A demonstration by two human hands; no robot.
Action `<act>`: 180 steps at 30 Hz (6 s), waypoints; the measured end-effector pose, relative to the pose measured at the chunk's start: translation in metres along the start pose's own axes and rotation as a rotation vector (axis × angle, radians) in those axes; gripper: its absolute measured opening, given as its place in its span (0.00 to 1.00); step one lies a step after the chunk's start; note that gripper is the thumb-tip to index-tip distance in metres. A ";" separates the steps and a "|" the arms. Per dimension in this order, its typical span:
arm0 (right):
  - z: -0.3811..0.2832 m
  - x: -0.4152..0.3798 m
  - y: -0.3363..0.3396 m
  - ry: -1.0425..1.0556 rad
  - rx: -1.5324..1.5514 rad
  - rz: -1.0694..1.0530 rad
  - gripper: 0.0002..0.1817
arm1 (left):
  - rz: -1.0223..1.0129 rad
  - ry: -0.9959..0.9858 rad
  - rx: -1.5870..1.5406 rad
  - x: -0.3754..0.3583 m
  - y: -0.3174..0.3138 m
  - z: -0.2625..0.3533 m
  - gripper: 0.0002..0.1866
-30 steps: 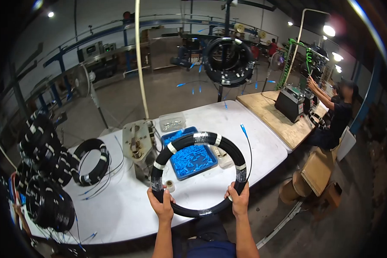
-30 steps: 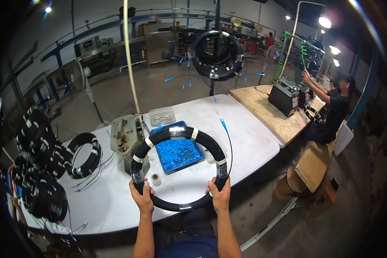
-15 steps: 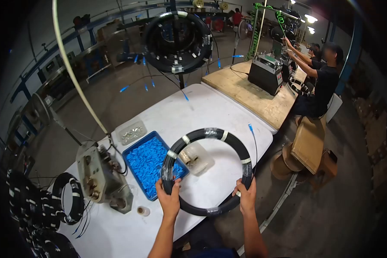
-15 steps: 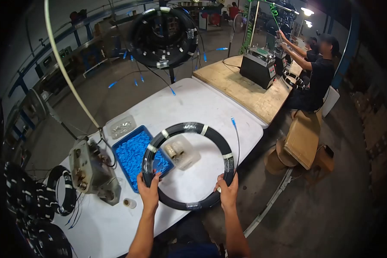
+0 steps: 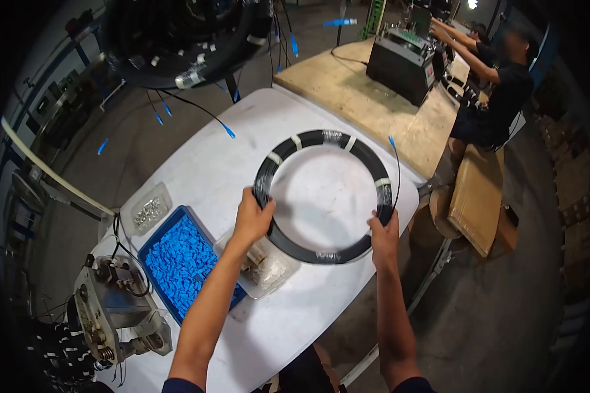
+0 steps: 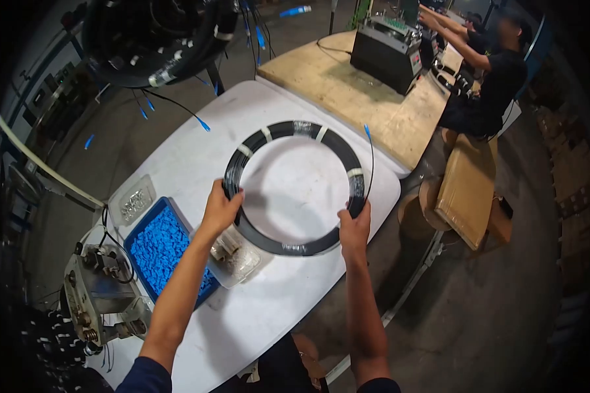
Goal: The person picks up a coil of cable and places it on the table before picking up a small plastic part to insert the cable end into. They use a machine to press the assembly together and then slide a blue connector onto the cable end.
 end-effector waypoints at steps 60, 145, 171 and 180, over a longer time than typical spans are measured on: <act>0.044 -0.489 -0.253 0.266 -0.402 -1.229 0.32 | 0.696 0.525 -0.240 -0.476 0.242 -0.096 0.16; 0.041 -0.400 -0.127 -0.236 0.278 -0.891 0.26 | 0.645 0.656 -1.090 -0.404 0.113 -0.054 0.07; 0.036 -0.143 -0.059 0.290 -0.113 -0.330 0.29 | -0.267 0.082 -0.406 -0.201 -0.081 0.006 0.37; 0.050 -0.148 -0.052 0.247 -0.036 -0.348 0.39 | -0.220 0.096 -0.444 -0.207 -0.086 -0.002 0.39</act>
Point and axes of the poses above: each hand's wrist, its own x-axis towards the middle knuckle, its own y-axis out of the back of the hand, z = x × y, the point moved 8 cm from there along x, towards the middle knuckle, and after that the axes turned 1 degree about z, right-handed, at the moved point
